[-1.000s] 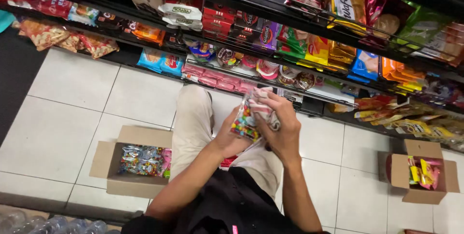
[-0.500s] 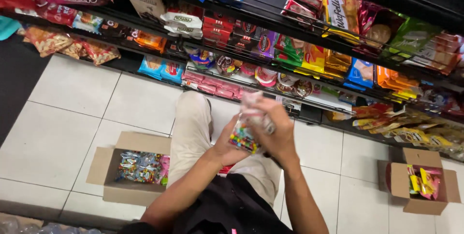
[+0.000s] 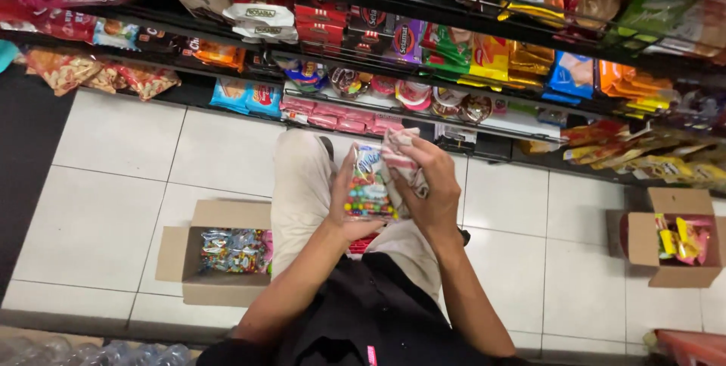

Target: Cleaning shelves and scanning products in a grocery store.

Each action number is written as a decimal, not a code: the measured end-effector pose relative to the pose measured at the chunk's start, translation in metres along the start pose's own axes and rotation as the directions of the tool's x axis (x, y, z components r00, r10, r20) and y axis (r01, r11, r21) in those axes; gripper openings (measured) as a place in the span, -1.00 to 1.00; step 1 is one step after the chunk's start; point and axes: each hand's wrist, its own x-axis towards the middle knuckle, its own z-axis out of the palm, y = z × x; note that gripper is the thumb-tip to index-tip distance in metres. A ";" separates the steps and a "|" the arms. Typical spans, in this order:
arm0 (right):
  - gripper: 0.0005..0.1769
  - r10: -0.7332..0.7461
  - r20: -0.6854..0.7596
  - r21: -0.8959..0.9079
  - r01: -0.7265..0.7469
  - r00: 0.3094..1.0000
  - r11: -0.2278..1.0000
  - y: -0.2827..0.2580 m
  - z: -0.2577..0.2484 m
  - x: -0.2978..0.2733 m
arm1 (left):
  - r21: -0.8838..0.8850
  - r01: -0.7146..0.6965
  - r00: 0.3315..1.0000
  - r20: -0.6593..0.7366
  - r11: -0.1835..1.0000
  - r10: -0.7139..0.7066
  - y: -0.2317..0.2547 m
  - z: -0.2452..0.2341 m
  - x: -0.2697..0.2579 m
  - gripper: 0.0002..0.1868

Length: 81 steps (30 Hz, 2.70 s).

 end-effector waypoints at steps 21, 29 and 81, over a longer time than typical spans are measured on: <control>-0.05 -0.270 0.606 -0.001 0.340 0.748 0.941 0.026 0.185 -0.057 | 0.261 -0.618 0.786 0.188 0.742 0.589 0.124 0.073 -0.102 -0.17; -0.04 -0.084 0.456 -0.146 0.168 0.886 0.975 0.039 0.088 -0.060 | 0.229 -0.518 0.834 -0.079 0.824 0.546 0.132 -0.050 -0.068 -0.21; -0.84 0.339 0.152 0.230 -0.366 0.929 0.902 0.027 -0.041 -0.041 | 0.935 -0.335 0.754 0.192 0.117 0.629 0.053 0.075 0.045 -0.60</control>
